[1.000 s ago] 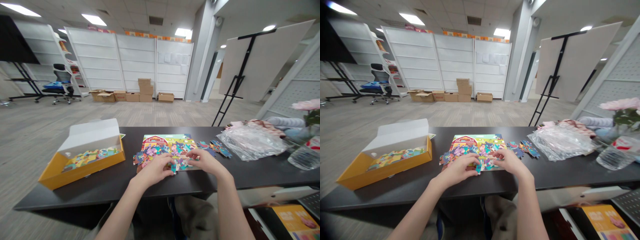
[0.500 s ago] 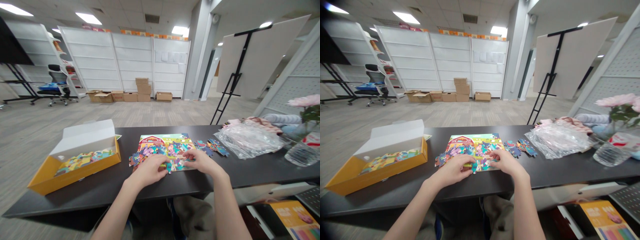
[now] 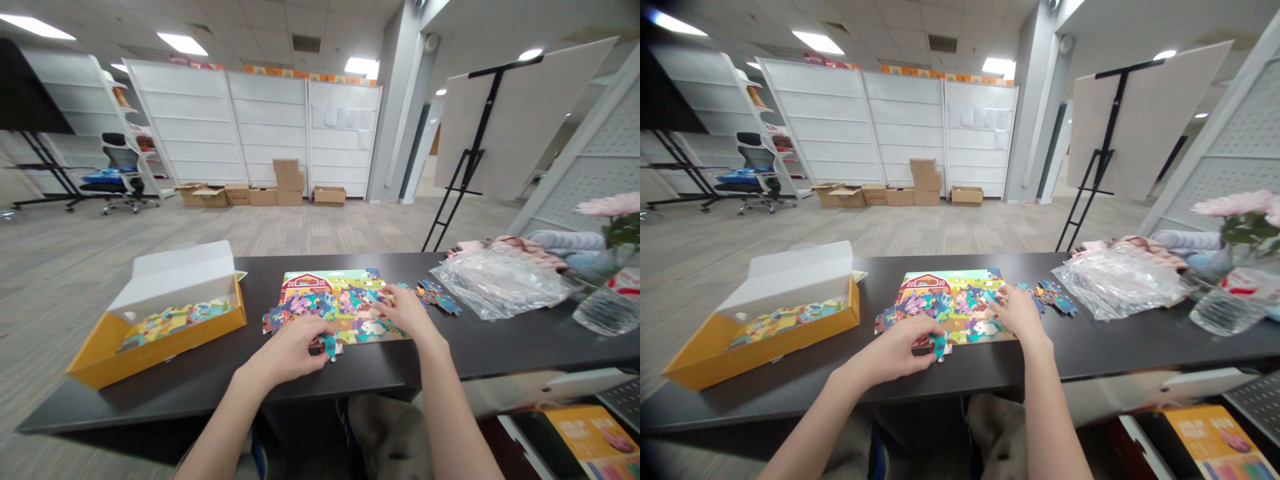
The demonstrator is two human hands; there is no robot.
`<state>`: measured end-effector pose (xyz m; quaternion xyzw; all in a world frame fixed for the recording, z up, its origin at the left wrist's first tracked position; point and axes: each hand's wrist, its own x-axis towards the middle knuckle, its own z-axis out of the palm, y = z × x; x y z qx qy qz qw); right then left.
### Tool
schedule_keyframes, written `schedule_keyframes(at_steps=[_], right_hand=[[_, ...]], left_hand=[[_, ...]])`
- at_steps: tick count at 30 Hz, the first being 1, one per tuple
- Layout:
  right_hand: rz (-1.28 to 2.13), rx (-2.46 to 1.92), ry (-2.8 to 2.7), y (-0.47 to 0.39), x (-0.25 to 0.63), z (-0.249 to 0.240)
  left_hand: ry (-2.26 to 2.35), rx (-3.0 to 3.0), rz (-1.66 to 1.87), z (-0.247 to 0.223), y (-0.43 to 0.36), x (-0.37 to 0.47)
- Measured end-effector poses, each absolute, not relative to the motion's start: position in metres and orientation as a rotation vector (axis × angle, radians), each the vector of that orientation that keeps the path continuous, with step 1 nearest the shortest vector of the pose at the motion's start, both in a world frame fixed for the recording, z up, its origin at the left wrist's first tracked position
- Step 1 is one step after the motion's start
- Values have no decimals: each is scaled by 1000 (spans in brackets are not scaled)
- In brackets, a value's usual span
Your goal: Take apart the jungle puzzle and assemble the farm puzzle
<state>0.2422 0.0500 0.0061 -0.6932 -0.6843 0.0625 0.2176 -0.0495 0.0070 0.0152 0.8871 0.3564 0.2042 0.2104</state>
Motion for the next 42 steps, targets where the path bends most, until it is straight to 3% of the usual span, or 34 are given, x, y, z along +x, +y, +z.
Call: schedule_keyframes(at_steps=[6,12,24,34,42], right_hand=[[213,-1926,-1920,52,237,3],[214,-1889,-1911,56,239,-3],[173,-1981,-1815,54,243,-4],[112,-1977,-1850,57,245,-10],[75,-1874,-1868,60,237,-9]], left_hand=[[1021,2427,769,20,12,-77],[1589,2224,1115,14,32,-106],[2120,2138,748,11,37,-86],[1572,2556,665,3,46,-50],[1614,2528,627,-5,51,-37]])
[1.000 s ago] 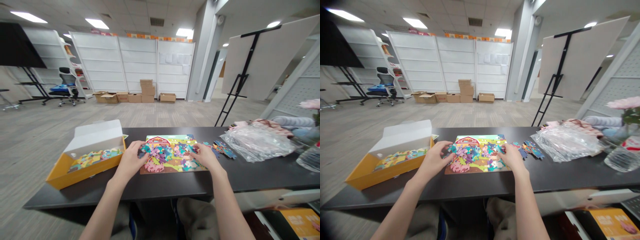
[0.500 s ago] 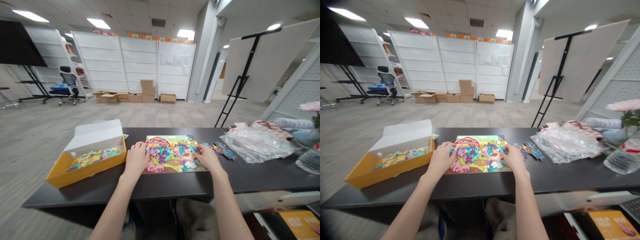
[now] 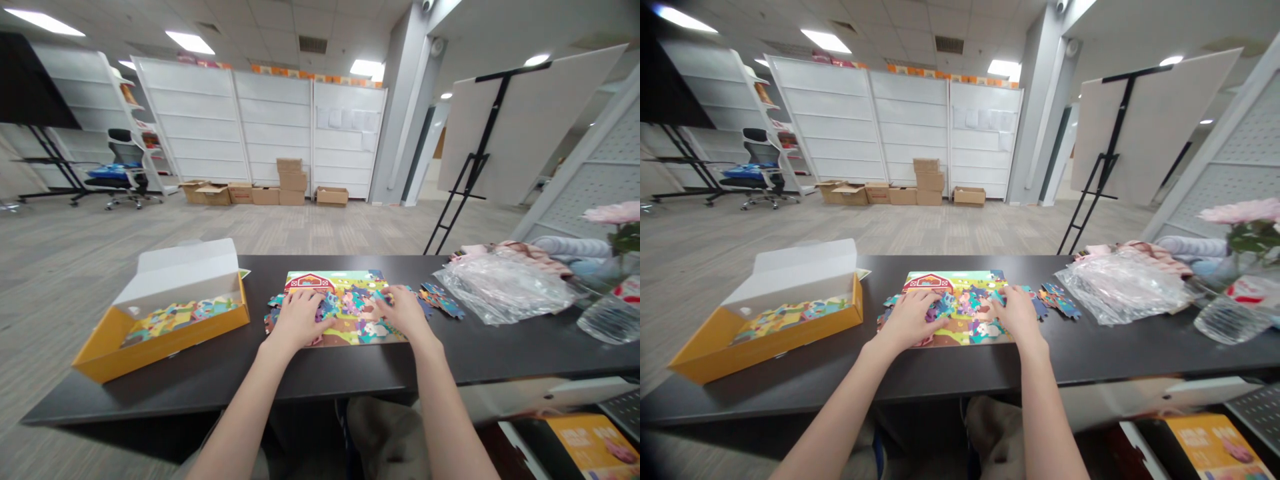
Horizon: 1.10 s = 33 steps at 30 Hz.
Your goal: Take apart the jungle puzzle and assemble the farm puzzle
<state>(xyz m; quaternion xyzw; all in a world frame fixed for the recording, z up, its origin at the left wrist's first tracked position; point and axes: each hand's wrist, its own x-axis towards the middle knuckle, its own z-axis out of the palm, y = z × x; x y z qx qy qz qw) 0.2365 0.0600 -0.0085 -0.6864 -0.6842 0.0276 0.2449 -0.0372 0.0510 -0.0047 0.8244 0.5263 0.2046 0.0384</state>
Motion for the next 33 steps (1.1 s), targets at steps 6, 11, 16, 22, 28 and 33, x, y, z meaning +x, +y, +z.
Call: schedule_keyframes(at_steps=[6,11,16,22,28,33], right_hand=[[73,-1728,-2007,61,195,-2],[155,-1784,-2007,59,181,-4],[337,-1659,-1907,63,188,-11],[436,-1524,-1777,68,196,-8],[432,-1499,-1567,63,224,0],[307,-1629,-1465,60,246,3]], left_hand=[[1614,2491,652,0,49,-44],[1617,2479,680,2,47,-52],[1543,2464,734,-1,46,-61],[1552,2492,720,-2,46,-68],[1501,2543,657,-3,45,-70],[1440,2570,688,-2,45,-68]])
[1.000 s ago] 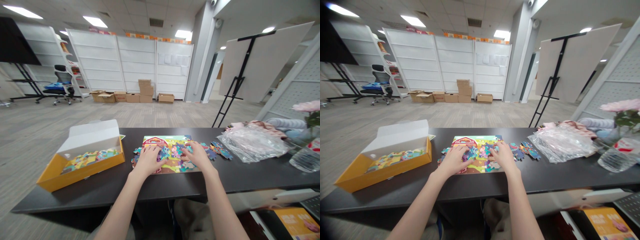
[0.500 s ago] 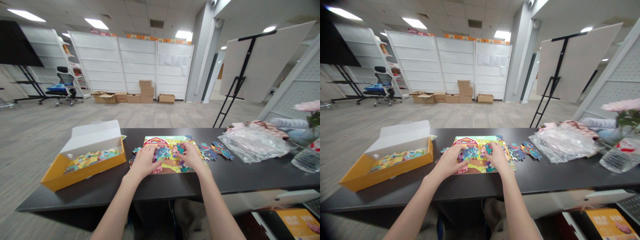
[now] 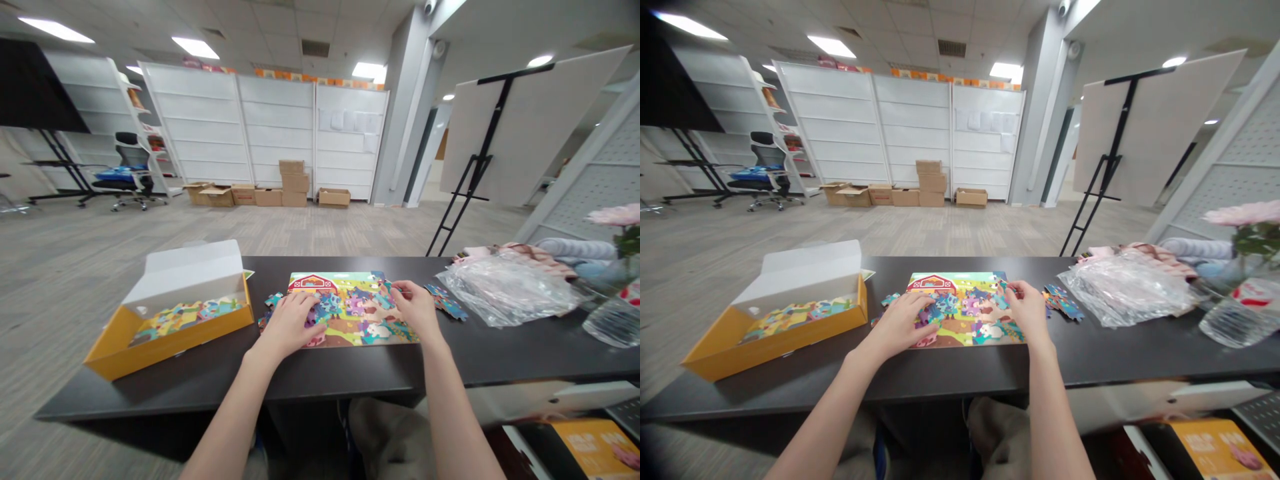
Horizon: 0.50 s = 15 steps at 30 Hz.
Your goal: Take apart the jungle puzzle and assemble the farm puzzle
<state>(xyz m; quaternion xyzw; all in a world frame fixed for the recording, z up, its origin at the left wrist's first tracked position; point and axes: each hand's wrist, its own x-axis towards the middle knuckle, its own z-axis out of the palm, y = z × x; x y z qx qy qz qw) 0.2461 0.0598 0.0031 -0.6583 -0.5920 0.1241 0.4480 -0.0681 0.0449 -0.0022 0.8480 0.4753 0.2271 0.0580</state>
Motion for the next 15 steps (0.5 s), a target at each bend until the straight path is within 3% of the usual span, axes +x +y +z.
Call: schedule_keyframes(at_steps=[11,15], right_hand=[[232,-1584,-1324,61,264,-7],[307,-1550,-1343,63,266,-9]], left_hand=[[1119,2458,856,-5,46,-53],[1248,2380,1010,-9,55,-56]])
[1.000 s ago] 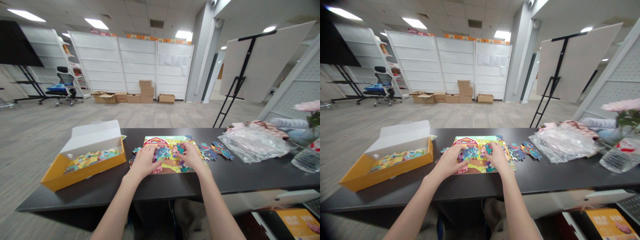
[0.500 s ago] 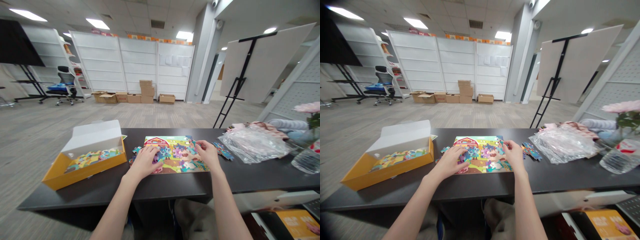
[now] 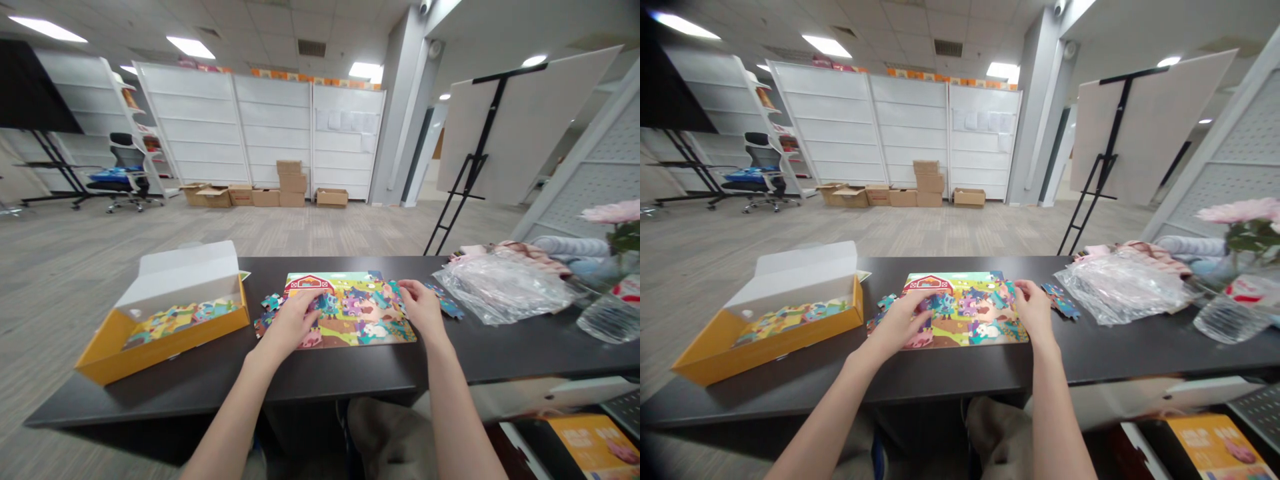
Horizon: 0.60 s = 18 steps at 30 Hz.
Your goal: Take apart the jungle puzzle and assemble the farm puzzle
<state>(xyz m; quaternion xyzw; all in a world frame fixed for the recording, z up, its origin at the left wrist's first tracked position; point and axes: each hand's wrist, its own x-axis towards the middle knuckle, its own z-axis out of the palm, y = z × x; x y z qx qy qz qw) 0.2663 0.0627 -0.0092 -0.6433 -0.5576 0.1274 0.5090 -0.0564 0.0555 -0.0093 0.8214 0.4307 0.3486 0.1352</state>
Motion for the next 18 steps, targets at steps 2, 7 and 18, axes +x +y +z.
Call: schedule_keyframes(at_steps=[2,7,18], right_hand=[[400,-1501,-1367,63,263,-8],[602,-1403,-1422,60,243,-1],[1019,-1142,-1652,48,204,12]], left_hand=[[1400,2361,1043,-13,60,-60],[1671,2486,1057,-14,56,-58],[1037,2381,1028,2,31,-18]])
